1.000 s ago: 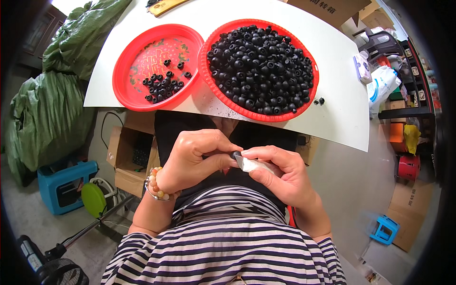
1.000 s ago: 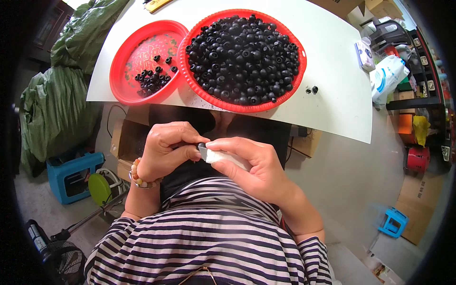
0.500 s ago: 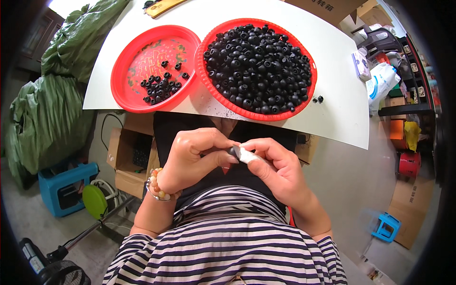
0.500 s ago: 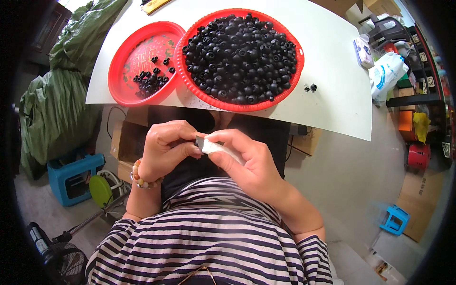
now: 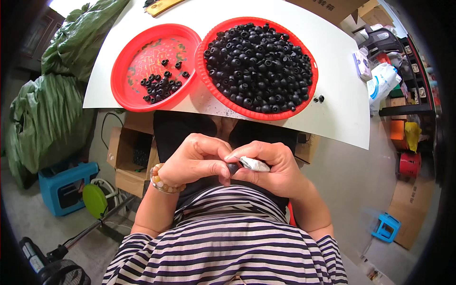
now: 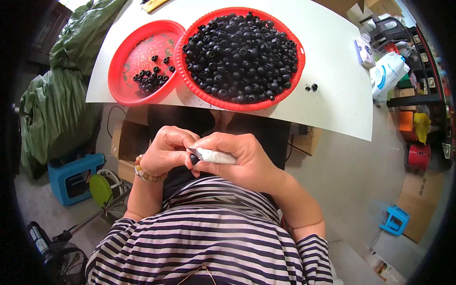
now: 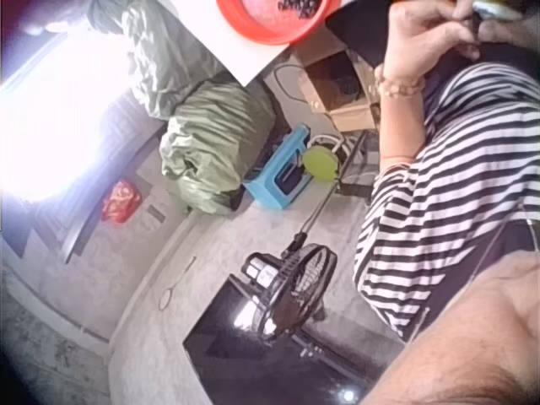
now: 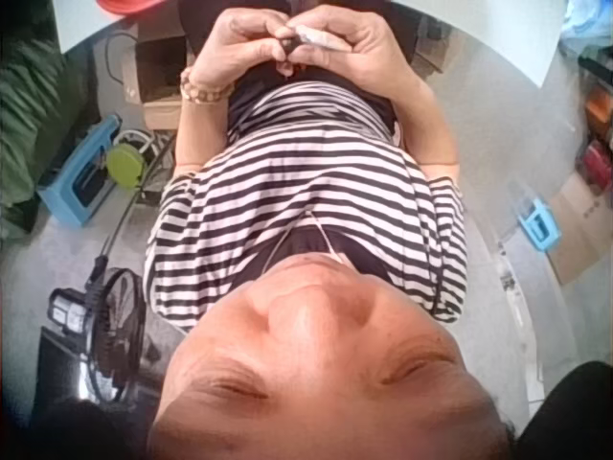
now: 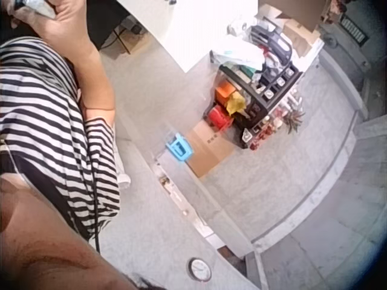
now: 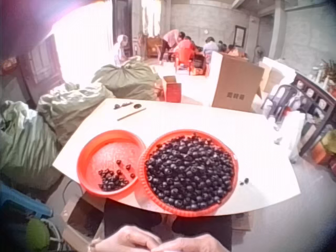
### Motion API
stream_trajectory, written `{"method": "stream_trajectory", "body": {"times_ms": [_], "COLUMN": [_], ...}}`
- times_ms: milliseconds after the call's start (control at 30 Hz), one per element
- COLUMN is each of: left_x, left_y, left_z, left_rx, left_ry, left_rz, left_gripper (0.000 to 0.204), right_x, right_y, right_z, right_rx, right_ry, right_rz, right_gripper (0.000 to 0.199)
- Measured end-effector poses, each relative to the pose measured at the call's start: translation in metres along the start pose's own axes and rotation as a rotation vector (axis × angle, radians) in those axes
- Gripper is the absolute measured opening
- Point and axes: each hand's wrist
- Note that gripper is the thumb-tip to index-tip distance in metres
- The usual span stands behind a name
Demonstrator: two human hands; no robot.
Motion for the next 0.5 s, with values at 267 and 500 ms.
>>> {"method": "stream_trajectory", "body": {"times_ms": [267, 500], "left_x": [-0.001, -0.001], "left_y": [-0.012, -0.013], "left_z": [0.007, 0.01], "left_rx": [-0.336, -0.327], "left_ry": [0.137, 0.048], "left_rz": [-0.127, -0.201], "left_gripper": [0.014, 0.022], "right_x": [-0.002, -0.003], "right_y": [0.001, 0.003], "right_z": [0.005, 0.002], "right_rx": [0.026, 0.221], "right_ry": [0.132, 0.181], "right_rz": [0.011, 0.125], "right_gripper": [0.01, 0.007]}}
Point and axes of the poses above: each hand's wrist, its own x-axis towards the middle knuckle, its own z-axis out of the palm, y = z × x
